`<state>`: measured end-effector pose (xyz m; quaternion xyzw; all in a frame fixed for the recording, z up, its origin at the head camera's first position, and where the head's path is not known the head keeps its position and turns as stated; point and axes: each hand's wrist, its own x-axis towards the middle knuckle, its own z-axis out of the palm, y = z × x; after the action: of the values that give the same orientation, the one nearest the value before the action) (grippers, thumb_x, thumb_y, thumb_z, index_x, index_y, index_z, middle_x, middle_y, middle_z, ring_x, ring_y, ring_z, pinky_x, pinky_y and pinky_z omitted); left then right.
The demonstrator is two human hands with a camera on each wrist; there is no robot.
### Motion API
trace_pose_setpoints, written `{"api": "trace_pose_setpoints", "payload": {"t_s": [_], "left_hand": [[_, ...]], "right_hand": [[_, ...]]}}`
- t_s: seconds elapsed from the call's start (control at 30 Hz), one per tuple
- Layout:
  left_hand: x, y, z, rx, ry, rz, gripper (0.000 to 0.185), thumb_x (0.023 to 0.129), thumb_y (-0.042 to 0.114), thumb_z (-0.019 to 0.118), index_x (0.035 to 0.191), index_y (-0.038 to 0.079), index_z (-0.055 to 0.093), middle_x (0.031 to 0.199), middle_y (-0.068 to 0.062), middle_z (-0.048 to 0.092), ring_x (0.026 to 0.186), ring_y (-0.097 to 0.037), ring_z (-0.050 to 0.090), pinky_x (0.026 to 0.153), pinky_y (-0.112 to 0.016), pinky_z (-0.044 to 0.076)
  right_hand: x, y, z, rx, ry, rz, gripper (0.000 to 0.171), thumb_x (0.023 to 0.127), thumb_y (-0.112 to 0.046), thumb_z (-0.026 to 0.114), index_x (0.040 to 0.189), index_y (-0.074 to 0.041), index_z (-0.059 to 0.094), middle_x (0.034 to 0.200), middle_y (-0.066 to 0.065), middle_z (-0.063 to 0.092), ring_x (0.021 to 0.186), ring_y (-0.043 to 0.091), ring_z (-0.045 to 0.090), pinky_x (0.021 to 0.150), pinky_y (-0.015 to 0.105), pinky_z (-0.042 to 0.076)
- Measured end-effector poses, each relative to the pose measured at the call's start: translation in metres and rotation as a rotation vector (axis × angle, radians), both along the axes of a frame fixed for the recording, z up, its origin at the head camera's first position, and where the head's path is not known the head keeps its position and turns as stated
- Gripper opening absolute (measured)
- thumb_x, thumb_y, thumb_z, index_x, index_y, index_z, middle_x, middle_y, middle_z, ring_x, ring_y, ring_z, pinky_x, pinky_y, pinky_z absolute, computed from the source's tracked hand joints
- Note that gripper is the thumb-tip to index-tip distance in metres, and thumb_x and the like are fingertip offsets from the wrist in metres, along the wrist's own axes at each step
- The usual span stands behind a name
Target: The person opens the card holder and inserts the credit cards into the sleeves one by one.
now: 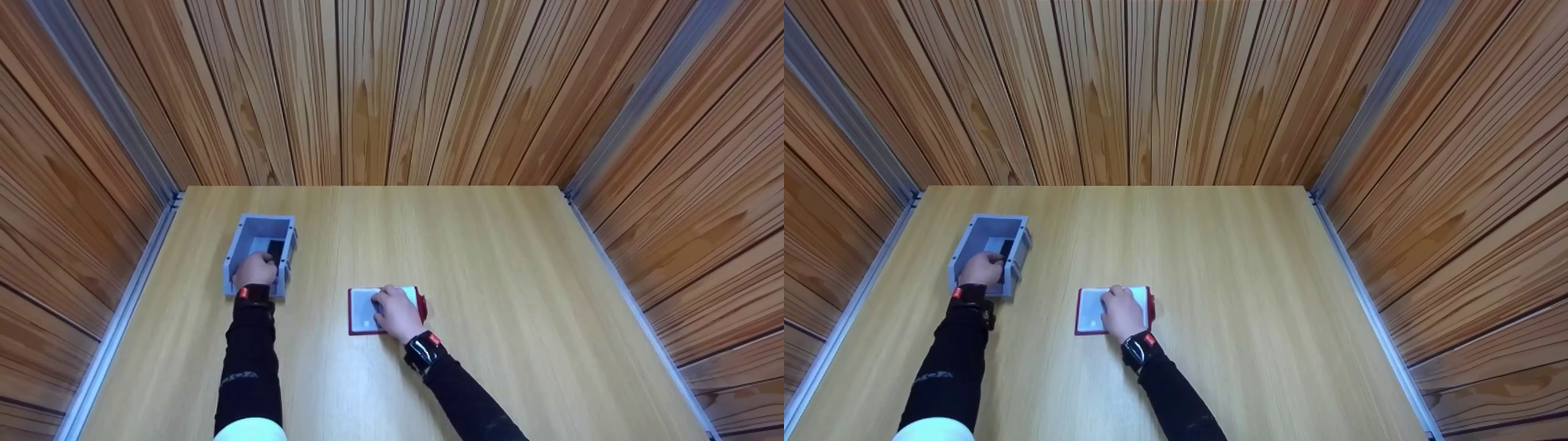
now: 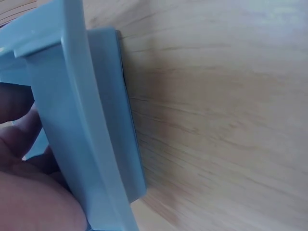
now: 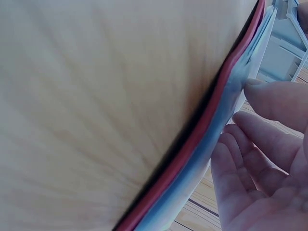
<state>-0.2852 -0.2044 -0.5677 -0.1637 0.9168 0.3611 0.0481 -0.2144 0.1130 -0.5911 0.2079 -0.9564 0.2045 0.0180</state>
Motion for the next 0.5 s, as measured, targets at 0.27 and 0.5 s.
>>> {"api": "trace_pose_setpoints", "payload": {"t_s": [0.27, 0.5], "left_hand": [[-0.0007, 0.0032, -0.0027, -0.027, 0.094, 0.093, 0.035, 0.094, 0.010, 0.055, 0.125, -0.002, 0.064, 0.120, -0.023, 0.065, 0.112, -0.040, 0.060, 0.092, -0.057, 0.045], [-0.0005, 0.0030, -0.0047, 0.018, 0.162, 0.121, 0.031, 0.093, 0.003, 0.053, 0.120, -0.005, 0.066, 0.117, -0.024, 0.065, 0.112, -0.042, 0.058, 0.095, -0.051, 0.045]], "right_hand": [[-0.0016, 0.0007, -0.0042, -0.012, 0.035, 0.012, 0.030, 0.080, -0.010, 0.077, 0.109, -0.003, 0.070, 0.107, 0.011, 0.061, 0.100, 0.029, 0.059, 0.089, 0.040, 0.049], [-0.0018, 0.0009, -0.0033, -0.011, 0.022, 0.008, 0.032, 0.080, -0.010, 0.076, 0.111, -0.004, 0.070, 0.109, 0.010, 0.061, 0.101, 0.029, 0.058, 0.090, 0.040, 0.048]]}}
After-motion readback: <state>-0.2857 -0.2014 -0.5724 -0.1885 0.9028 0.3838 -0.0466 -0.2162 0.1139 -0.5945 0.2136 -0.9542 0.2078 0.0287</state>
